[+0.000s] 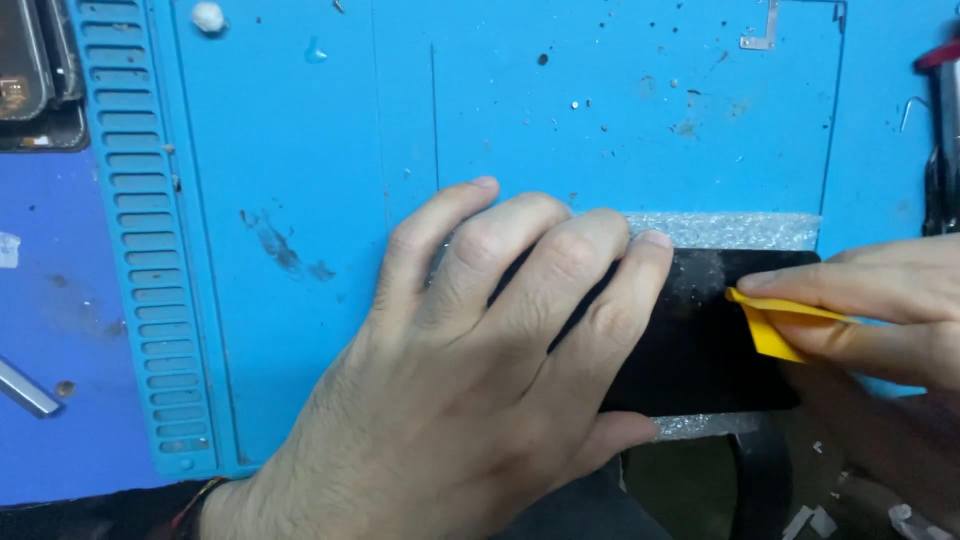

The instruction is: Cleaning a phone screen with a cloth and removing adhesive residue using a plastic tool

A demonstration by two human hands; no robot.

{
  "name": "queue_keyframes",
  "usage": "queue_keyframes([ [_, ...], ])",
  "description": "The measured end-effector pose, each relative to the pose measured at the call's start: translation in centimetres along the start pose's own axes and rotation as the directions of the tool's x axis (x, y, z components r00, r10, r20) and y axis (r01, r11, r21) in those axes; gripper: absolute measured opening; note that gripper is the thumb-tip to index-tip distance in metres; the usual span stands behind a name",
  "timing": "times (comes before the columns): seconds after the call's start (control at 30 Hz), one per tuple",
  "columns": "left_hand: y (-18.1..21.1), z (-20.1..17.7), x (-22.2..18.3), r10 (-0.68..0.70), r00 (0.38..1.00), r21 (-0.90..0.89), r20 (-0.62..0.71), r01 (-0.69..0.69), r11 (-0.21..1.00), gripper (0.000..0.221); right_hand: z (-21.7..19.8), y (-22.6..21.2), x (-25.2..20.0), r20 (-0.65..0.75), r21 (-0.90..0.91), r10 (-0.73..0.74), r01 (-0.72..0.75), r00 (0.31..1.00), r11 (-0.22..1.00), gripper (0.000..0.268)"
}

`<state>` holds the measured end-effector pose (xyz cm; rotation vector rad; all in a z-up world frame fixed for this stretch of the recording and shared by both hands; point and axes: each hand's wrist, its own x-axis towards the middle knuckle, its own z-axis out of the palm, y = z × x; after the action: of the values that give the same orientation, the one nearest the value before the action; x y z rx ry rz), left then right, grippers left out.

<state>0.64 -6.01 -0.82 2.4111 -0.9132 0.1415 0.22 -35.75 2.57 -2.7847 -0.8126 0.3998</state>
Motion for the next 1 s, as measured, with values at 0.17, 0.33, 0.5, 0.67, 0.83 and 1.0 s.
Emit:
queue_keyframes([
  [0.17, -0.1, -0.1, -0.1, 0.008, 1.0, 0.0, -0.019, -0.008, 1.0, 0.09, -0.2, -0.4, 0.1, -0.066, -0.01, -0.122, 0.122, 0.99, 0.992, 0.034],
  [0.33, 0.0, -0.1, -0.1, 0.006, 1.0, 0.003, -0.029, -0.006, 1.0, 0.091, 0.0, -0.8, 1.1, -0.059, 0.023, -0.091, 0.093, 0.994, 0.995, 0.035],
  [0.5, -0.1, 0.0, -0.2, 0.009, 0.999, 0.013, -0.049, -0.009, 1.0, 0.094, 0.4, 0.5, -0.5, 0.01, -0.014, 0.06, -0.06, 0.998, 0.998, 0.04],
  [0.67, 0.0, -0.2, 0.0, 0.006, 0.999, 0.037, -0.031, -0.004, 0.999, 0.1, -0.1, -0.7, 0.0, -0.087, 0.034, -0.062, 0.066, 0.994, 0.997, 0.034],
  [0.83, 0.1, -0.2, 0.0, 0.009, 0.999, 0.044, -0.05, -0.007, 0.999, 0.099, -0.3, -0.8, 0.5, -0.044, 0.018, -0.083, 0.083, 0.996, 0.996, 0.033],
  [1.0, 0.1, -0.3, -0.1, 0.009, 0.999, 0.059, -0.046, -0.006, 0.998, 0.103, 0.4, -0.3, -1.7, -0.121, 0.109, 0.017, -0.004, 0.993, 0.994, 0.035],
])
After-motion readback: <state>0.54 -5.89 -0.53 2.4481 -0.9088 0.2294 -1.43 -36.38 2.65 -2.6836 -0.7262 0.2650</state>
